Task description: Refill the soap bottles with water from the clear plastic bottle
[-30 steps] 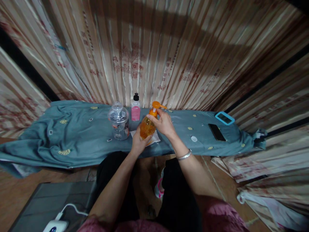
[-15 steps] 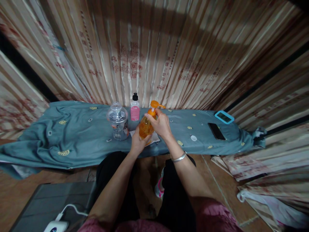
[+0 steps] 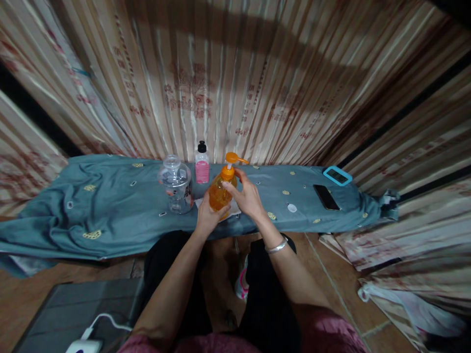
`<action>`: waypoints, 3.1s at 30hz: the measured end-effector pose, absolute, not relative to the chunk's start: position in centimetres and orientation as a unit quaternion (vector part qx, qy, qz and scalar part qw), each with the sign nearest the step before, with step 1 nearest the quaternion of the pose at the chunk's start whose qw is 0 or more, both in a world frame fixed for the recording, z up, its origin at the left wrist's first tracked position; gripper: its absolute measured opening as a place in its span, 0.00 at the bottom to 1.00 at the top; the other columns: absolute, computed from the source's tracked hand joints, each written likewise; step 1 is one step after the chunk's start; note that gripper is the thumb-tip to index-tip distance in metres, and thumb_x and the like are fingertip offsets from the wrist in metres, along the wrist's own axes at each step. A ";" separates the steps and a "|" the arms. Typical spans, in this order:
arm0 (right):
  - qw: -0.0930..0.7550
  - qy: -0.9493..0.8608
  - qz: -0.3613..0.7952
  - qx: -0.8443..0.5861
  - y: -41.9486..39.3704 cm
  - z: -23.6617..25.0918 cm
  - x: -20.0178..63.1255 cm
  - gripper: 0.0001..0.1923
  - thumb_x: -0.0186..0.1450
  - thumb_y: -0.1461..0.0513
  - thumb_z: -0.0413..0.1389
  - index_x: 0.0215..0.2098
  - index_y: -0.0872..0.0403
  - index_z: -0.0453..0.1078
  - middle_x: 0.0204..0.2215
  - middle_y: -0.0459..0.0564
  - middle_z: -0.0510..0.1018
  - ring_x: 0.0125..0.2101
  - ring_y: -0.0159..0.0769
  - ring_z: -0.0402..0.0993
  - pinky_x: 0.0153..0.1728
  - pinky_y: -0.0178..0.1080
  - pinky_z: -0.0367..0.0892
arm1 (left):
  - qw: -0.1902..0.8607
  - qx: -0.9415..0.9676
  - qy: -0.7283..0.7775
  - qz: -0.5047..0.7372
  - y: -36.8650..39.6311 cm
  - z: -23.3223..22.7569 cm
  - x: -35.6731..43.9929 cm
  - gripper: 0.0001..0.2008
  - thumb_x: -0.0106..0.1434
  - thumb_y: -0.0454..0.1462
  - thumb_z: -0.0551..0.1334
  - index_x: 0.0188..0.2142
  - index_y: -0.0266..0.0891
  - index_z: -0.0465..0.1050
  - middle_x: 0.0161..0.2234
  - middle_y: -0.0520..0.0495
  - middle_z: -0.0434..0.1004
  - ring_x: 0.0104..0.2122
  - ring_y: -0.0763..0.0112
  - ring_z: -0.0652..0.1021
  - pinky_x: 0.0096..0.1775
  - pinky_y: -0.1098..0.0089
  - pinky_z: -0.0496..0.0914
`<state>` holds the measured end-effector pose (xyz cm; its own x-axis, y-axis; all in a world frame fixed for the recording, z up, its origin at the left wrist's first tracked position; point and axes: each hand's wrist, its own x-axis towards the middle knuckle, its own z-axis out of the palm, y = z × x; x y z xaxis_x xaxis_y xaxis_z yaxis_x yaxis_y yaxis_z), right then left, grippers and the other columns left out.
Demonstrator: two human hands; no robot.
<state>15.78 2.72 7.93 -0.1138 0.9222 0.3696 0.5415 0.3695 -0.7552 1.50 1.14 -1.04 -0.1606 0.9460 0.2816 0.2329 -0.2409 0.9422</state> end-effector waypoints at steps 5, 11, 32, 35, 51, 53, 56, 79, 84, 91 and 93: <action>0.409 -0.677 0.235 -0.565 3.1 4.4 18.2 0.22 0.72 0.52 0.57 0.60 0.52 0.68 0.58 0.55 0.73 0.54 0.44 0.74 0.55 0.54 0.71 | 0.316 0.550 0.539 0.554 1.3 -1.1 1.6 0.41 0.48 0.37 0.76 0.61 0.41 0.64 0.54 0.41 0.78 0.55 0.51 0.79 0.58 0.52 0.73; 0.308 -0.671 0.233 -0.634 3.3 -0.5 18.8 0.21 0.71 0.54 0.59 0.58 0.52 0.68 0.57 0.54 0.74 0.52 0.43 0.75 0.52 0.52 0.73 | 0.294 0.555 0.539 0.561 1.4 -0.8 1.7 0.40 0.48 0.38 0.75 0.59 0.40 0.65 0.56 0.39 0.76 0.57 0.51 0.77 0.60 0.52 0.71; 0.211 -0.599 0.336 -0.695 1.9 -2.4 19.1 0.19 0.70 0.54 0.60 0.56 0.52 0.70 0.54 0.53 0.75 0.50 0.42 0.76 0.49 0.49 0.74 | 0.283 0.535 0.570 0.555 1.8 -0.6 1.8 0.33 0.48 0.39 0.76 0.53 0.37 0.70 0.47 0.41 0.82 0.48 0.55 0.82 0.51 0.58 0.76; 0.281 -0.559 0.370 -0.687 1.5 -2.3 20.2 0.20 0.70 0.54 0.59 0.57 0.53 0.69 0.54 0.53 0.75 0.49 0.42 0.76 0.49 0.50 0.74 | 0.283 0.534 0.571 0.556 1.8 -0.5 1.9 0.35 0.48 0.39 0.76 0.55 0.36 0.69 0.50 0.39 0.81 0.50 0.52 0.81 0.53 0.56 0.75; 0.627 -0.496 0.462 -0.385 2.0 6.8 17.6 0.17 0.70 0.53 0.60 0.51 0.55 0.72 0.49 0.51 0.78 0.46 0.39 0.77 0.48 0.48 0.74 | 0.292 0.549 0.563 0.546 1.4 -1.1 2.4 0.36 0.48 0.35 0.75 0.56 0.38 0.68 0.49 0.41 0.82 0.50 0.54 0.82 0.53 0.57 0.77; 0.628 -0.510 0.458 -0.368 2.5 6.8 15.9 0.18 0.69 0.53 0.60 0.53 0.54 0.72 0.50 0.52 0.78 0.48 0.40 0.77 0.51 0.50 0.72 | 0.296 0.547 0.564 0.544 1.4 -1.0 2.4 0.36 0.48 0.36 0.75 0.56 0.38 0.68 0.49 0.41 0.82 0.49 0.54 0.82 0.52 0.57 0.77; 0.629 -0.513 0.451 -0.372 3.4 5.7 13.8 0.18 0.70 0.52 0.59 0.53 0.54 0.72 0.49 0.51 0.79 0.48 0.40 0.77 0.54 0.52 0.70 | 0.297 0.545 0.564 0.544 1.4 -1.0 2.3 0.35 0.48 0.37 0.75 0.55 0.38 0.67 0.47 0.41 0.82 0.47 0.54 0.83 0.50 0.57 0.78; 0.639 -0.412 0.483 -0.434 7.2 5.3 13.5 0.19 0.71 0.53 0.58 0.55 0.54 0.70 0.52 0.52 0.76 0.47 0.40 0.77 0.47 0.48 0.75 | 0.321 0.556 0.540 0.544 1.2 -1.0 2.3 0.35 0.50 0.36 0.73 0.56 0.40 0.65 0.51 0.43 0.81 0.51 0.56 0.82 0.54 0.57 0.76; 0.650 -0.427 0.468 -0.420 6.2 6.7 13.2 0.18 0.71 0.52 0.58 0.53 0.55 0.71 0.49 0.51 0.77 0.44 0.38 0.78 0.44 0.46 0.75 | 0.345 0.545 0.523 0.558 1.2 -1.2 2.5 0.35 0.51 0.38 0.74 0.57 0.39 0.65 0.50 0.41 0.81 0.50 0.56 0.82 0.54 0.56 0.76; 0.662 -0.449 0.457 -0.389 3.1 4.9 12.1 0.19 0.71 0.51 0.58 0.53 0.54 0.71 0.51 0.52 0.77 0.49 0.41 0.77 0.51 0.51 0.73 | 0.354 0.530 0.519 0.569 1.9 -2.1 2.5 0.39 0.48 0.34 0.74 0.59 0.38 0.63 0.53 0.39 0.80 0.52 0.53 0.81 0.57 0.53 0.75; 0.670 -0.438 0.455 -0.390 2.9 4.6 12.5 0.18 0.70 0.52 0.59 0.52 0.54 0.72 0.51 0.52 0.78 0.48 0.40 0.77 0.50 0.50 0.73 | 0.349 0.532 0.519 0.571 1.8 -2.0 2.4 0.40 0.48 0.35 0.74 0.59 0.38 0.63 0.54 0.39 0.79 0.53 0.53 0.80 0.58 0.53 0.74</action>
